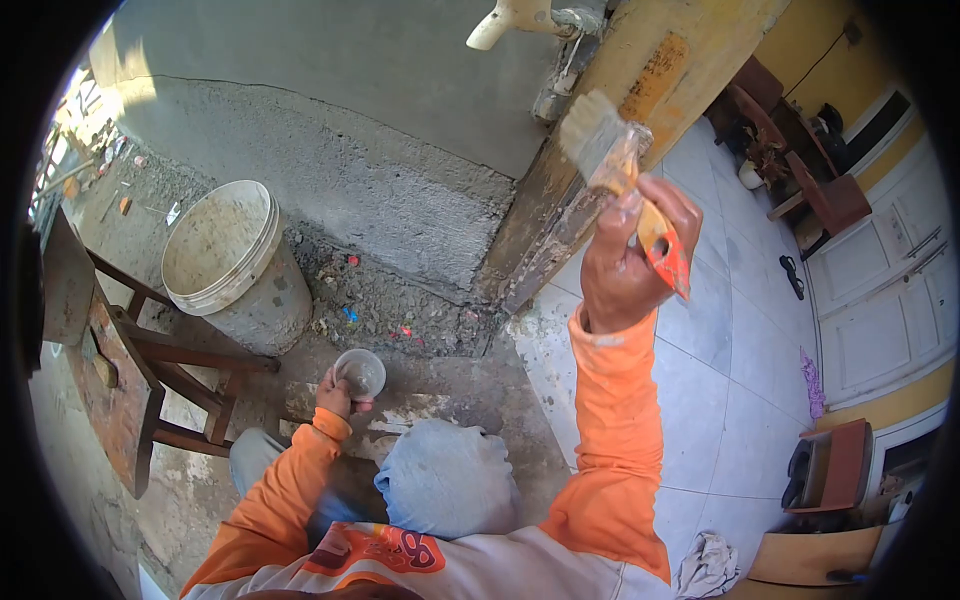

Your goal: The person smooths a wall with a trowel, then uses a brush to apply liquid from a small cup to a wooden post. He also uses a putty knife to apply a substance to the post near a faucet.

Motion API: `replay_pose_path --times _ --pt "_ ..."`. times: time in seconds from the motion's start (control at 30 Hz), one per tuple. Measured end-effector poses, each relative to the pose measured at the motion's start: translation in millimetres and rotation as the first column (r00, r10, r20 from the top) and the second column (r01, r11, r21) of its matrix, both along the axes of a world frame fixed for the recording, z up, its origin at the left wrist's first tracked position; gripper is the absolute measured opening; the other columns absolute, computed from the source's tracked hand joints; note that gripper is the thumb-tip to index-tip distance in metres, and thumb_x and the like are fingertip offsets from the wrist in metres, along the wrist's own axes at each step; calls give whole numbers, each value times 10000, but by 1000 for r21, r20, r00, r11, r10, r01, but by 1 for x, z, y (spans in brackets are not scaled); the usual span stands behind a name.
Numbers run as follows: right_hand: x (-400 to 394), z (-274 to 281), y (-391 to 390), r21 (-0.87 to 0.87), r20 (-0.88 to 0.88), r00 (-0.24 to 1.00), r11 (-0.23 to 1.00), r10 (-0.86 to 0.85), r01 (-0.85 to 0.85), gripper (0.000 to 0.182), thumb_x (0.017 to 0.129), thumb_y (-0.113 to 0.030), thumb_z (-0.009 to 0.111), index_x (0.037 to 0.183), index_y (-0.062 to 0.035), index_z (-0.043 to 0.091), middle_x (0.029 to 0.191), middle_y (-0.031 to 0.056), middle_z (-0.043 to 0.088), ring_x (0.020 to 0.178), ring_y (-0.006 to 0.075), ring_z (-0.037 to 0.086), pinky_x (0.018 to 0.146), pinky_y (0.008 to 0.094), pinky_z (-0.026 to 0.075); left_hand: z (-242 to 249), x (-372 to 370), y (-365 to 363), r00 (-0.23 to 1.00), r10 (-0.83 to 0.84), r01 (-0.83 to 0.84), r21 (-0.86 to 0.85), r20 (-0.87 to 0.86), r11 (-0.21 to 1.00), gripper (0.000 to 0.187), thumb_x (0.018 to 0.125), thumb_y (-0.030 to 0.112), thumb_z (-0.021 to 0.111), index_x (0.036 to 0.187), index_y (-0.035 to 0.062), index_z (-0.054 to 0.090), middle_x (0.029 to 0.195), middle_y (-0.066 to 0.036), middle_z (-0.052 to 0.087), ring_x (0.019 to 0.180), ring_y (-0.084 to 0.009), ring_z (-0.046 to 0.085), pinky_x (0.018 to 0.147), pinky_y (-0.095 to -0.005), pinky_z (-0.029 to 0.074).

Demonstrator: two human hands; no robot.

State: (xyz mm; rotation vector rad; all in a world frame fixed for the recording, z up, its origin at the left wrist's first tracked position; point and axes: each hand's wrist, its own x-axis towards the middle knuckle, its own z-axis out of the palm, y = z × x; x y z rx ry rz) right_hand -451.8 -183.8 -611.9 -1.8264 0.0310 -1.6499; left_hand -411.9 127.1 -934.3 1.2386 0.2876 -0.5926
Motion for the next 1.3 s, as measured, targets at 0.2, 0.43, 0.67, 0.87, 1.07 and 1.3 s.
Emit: replay_pose_path --times 0.2,0.43,0.67,0.87,1.07,1.3 --pt "36 -87 -35 -455 64 965 854 -253 253 197 782 -102 612 949 -15 556 919 157 562 808 292 572 709 365 491 -5 -1 5 1000 -2 1 40 25 999 395 841 -5 335 1229 39 394 949 -188 594 571 -300 638 422 -345 565" --pt "2 -159 -16 -310 -264 942 943 -208 121 220 739 -26 612 953 -25 560 899 162 552 795 291 569 679 358 496 -6 -1 -1 1000 12 -13 68 14 998 373 858 25 318 1210 69 432 956 -165 602 571 -279 637 419 -333 559" --pt "22 -26 -24 -400 104 946 858 -306 322 158 769 -52 602 917 -19 558 877 156 550 787 285 577 661 354 489 -21 -1 -3 995 -60 55 63 76 996 375 831 -1 327 1190 30 433 938 -177 597 574 -295 641 430 -345 569" --pt "25 -167 -16 -341 -132 936 902 -325 265 203 719 -42 606 916 -31 557 906 155 519 768 290 553 642 355 487 -13 -3 -8 999 -13 12 49 30 999 396 814 -11 336 1196 33 432 948 -182 592 574 -299 641 428 -344 568" --pt "0 -243 -4 -208 -485 856 974 -181 89 232 711 -10 619 935 -37 560 921 145 501 819 286 557 658 365 507 -16 -5 -1 998 -15 12 54 62 998 377 865 26 324 1229 70 414 983 -179 595 608 -288 645 449 -328 570" --pt "21 -117 3 -359 -56 938 884 -342 300 180 722 -3 590 900 -11 569 913 168 484 810 305 528 694 373 478 1 -6 -6 1000 21 -20 25 -14 999 398 845 -3 323 1232 40 406 941 -188 593 588 -276 643 444 -345 573"
